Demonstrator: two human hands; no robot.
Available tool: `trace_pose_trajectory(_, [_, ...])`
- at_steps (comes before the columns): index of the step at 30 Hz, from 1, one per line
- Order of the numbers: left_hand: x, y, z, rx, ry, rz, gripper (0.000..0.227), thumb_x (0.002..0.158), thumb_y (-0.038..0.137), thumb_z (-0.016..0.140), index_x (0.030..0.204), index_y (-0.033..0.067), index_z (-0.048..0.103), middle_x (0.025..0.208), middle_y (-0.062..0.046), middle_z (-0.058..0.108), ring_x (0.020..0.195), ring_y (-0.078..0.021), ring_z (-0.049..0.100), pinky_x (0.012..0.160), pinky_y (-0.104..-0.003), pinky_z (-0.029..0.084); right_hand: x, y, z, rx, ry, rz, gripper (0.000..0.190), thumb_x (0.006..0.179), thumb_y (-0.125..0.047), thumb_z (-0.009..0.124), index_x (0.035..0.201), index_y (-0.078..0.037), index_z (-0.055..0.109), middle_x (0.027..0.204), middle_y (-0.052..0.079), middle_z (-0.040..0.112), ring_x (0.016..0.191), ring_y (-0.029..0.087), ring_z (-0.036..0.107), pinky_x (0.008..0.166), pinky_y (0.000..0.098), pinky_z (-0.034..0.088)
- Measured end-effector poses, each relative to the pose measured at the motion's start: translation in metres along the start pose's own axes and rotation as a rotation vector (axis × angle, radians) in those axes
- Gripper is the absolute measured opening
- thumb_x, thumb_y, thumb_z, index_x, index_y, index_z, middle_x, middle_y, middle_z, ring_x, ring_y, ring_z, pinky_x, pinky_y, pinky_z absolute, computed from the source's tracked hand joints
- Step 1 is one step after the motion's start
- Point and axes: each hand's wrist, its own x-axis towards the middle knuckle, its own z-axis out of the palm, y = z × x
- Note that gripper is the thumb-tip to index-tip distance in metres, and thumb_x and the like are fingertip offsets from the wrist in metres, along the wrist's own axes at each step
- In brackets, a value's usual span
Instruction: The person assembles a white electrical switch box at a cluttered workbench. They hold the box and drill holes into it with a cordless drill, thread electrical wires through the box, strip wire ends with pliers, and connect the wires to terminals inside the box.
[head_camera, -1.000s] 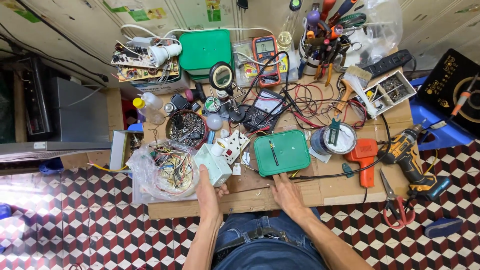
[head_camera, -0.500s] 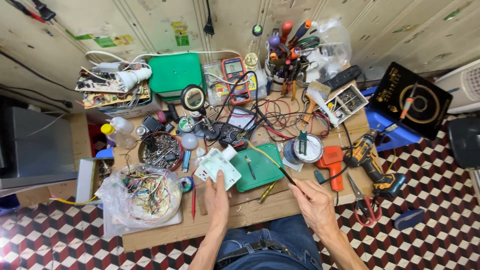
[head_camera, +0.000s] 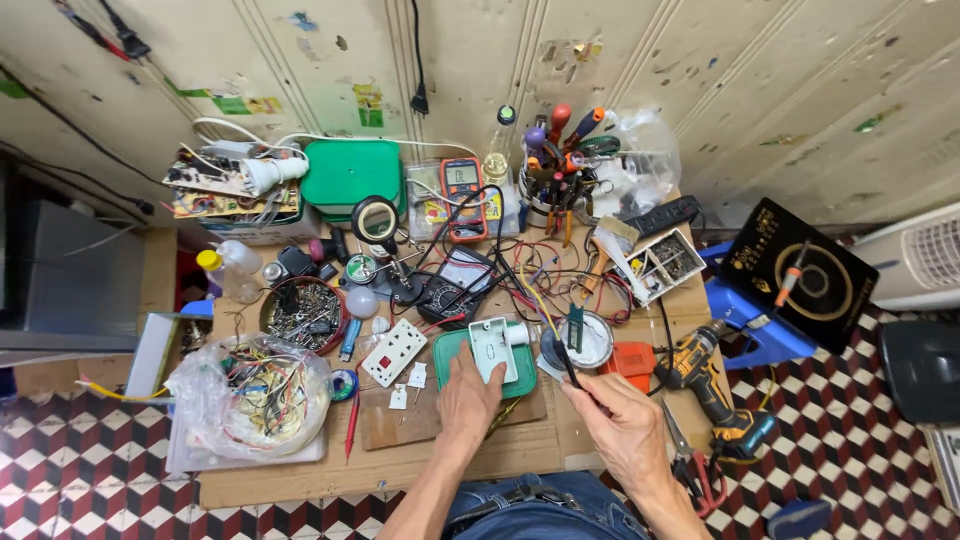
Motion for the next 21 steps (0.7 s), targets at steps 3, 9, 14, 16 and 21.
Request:
trace_pose_trajectory(3, [-0.019,0.065,-0.059,-0.180,-0.086,-0.130,0.068,0.090,0.045,0.061,0.142,0.0019,0.054,0.121,-0.021,0.068,0.093,-0.0323,0.072,0.081,-0.043,0.054,0.002,0.015,-0.001,0.083,-0.030,-0.134,0.021,0.082,-0.010,0.077,0.102,-0.002,0.077,0.084,0.006,0.077,0.071,0.015,0.070,0.065,0.0265,0.054])
trace_pose_trajectory(9, [-0.033,0.114,-0.069,-1.091,-0.261,-0.128,0.048,0.100,0.037,0.059,0.130,0.0010,0.067,0.114,-0.008,0.078,0.097,-0.0121,0.071,0.085,-0.026,0.055,0.011,0.037,0.003,0.160,-0.228,-0.139,0.022,0.082,-0.011,0.078,0.101,-0.003,0.077,0.085,0.005,0.077,0.074,0.017,0.071,0.068,0.0283,0.055])
trace_pose_trajectory(14, [-0.040,0.101,-0.046,-1.238,-0.070,-0.263,0.033,0.099,0.024,0.066,0.119,-0.0013,0.071,0.104,-0.008,0.077,0.089,-0.0124,0.069,0.080,-0.027,0.058,0.014,0.050,-0.003,0.099,-0.449,0.005,0.027,0.084,-0.021,0.077,0.108,-0.008,0.079,0.083,0.007,0.073,0.075,0.019,0.068,0.070,0.0305,0.054])
trace_pose_trajectory(16, [-0.039,0.097,-0.044,-1.312,0.023,-0.305,0.029,0.099,0.023,0.066,0.115,-0.0015,0.071,0.101,-0.008,0.076,0.088,-0.0135,0.069,0.079,-0.028,0.060,0.019,0.067,-0.003,0.035,-0.519,0.067,0.030,0.084,-0.025,0.077,0.110,-0.011,0.081,0.084,0.008,0.070,0.075,0.020,0.067,0.070,0.0316,0.054])
trace_pose_trajectory(21, [-0.040,0.082,-0.049,-1.506,0.341,-0.345,0.021,0.098,0.021,0.065,0.109,0.0031,0.063,0.099,-0.011,0.074,0.090,-0.0185,0.073,0.079,-0.032,0.062,0.026,0.111,0.001,0.297,-0.736,0.102,0.032,0.089,-0.025,0.073,0.115,-0.007,0.075,0.100,0.001,0.077,0.089,0.011,0.068,0.079,0.0276,0.053])
